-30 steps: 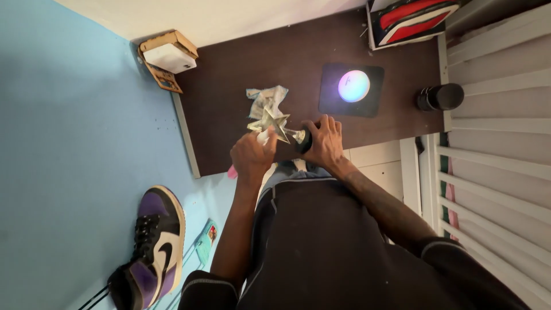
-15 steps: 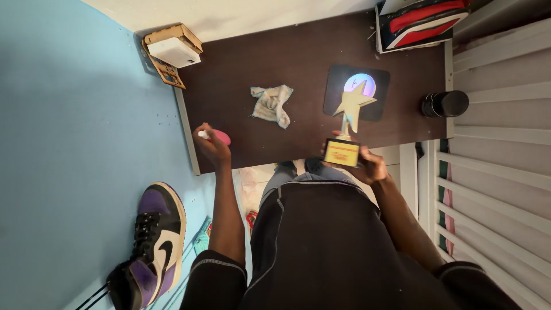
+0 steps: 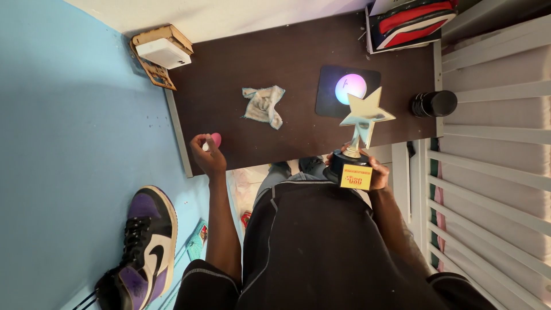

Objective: Cleaning and organizing objects on a desk or nightstand.

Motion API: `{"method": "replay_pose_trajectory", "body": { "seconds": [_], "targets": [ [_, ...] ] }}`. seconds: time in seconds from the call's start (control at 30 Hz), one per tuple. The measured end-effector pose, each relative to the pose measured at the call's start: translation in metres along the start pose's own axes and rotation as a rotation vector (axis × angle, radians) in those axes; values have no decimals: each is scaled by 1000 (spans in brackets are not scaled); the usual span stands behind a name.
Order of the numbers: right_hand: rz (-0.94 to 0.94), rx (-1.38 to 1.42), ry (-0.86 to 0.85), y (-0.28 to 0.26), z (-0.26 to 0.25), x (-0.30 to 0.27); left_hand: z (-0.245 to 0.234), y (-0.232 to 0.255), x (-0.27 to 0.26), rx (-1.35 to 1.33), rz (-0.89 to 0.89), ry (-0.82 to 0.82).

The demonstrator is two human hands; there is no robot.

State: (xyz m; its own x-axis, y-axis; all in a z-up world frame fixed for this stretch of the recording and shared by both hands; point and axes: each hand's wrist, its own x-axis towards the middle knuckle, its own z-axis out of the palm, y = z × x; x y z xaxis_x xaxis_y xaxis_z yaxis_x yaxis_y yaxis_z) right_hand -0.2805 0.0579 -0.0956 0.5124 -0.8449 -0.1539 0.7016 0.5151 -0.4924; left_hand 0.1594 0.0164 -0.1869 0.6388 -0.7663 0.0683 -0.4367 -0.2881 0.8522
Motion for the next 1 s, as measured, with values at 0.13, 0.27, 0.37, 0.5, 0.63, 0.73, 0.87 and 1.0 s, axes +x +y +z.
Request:
{"method": "replay_pose_trajectory", "body": {
  "seconds": [0.13,0.27,0.37,0.5,0.63,0.73,0.87,1.0],
  "targets": [
    [47,-27,55,0,4,5,-7,20,2,4,77,-20],
    [76,-78,3,0,6,5,-15,76,2,131,180,-1],
    [102,-40,17,-5,19,9,-11,124,-2,248,394,144],
    [97,6,-22,-10,33,10,28,132,-9,108,483,-17],
    [101,42,-3,-13,45,8,111,110,-22,24,301,-350],
    [162,87,-34,-16,47,1,159,72,-34,70,476,-363],
    [130,14,4,-25,58,1,198,25,-26,394,307,-506],
    [109,-43,75,-28,59,-3,182,25,-16,197,501,-382]
  ]
}}
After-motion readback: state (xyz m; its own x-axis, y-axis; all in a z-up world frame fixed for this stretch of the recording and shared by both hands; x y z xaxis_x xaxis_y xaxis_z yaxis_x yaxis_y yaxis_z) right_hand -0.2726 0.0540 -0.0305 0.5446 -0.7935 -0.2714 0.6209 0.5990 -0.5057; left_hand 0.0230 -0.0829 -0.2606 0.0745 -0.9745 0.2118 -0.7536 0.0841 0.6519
